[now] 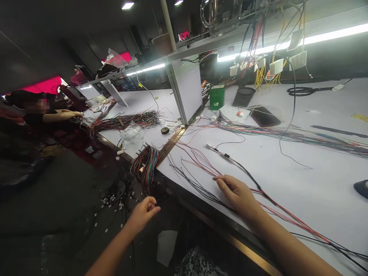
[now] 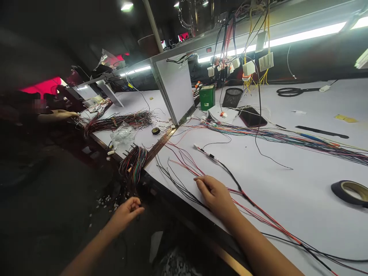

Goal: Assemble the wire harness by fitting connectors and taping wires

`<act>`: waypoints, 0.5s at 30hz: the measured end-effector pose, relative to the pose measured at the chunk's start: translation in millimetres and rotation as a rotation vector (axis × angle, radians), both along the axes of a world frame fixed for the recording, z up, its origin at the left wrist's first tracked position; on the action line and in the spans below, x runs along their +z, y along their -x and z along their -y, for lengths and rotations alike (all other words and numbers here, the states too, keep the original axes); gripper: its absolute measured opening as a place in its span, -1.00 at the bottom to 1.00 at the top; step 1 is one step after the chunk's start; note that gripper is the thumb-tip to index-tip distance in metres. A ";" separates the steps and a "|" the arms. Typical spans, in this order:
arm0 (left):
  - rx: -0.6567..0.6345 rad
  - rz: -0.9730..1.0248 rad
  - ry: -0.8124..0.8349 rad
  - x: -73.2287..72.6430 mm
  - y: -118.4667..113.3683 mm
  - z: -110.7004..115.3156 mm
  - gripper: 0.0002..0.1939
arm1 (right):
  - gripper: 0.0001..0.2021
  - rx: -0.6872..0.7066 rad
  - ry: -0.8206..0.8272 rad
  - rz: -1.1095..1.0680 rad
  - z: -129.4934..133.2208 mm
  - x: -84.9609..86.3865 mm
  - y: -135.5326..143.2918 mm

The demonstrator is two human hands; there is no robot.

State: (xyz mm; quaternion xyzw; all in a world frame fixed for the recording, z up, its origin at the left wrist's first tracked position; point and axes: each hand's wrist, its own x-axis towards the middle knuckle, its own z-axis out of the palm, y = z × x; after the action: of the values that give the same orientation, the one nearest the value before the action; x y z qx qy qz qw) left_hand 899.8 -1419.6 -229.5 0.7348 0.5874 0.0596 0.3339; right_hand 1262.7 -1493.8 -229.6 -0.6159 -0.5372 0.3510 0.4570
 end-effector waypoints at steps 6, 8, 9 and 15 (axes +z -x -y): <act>-0.247 -0.605 0.156 -73.4 32.7 36.1 -0.82 | -0.61 -0.085 0.110 -0.196 14.4 27.5 -24.2; -0.248 -0.678 0.197 -85.8 33.4 38.6 -0.76 | -0.66 -0.072 0.129 -0.054 29.2 35.1 -36.8; -0.248 -0.688 0.205 -89.3 32.2 39.0 -0.73 | -0.69 -0.063 0.133 0.040 38.6 36.7 -43.2; -0.257 -0.688 0.260 -89.0 19.4 37.9 -0.54 | -0.75 -0.088 0.147 0.481 101.6 18.4 -70.5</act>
State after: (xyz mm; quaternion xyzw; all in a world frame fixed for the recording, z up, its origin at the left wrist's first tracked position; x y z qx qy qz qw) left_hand 880.4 -1457.5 -318.5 0.7309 0.5709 -0.3076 0.2127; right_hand 1333.2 -1595.4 -211.2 -0.7361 -0.5762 0.2124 0.2849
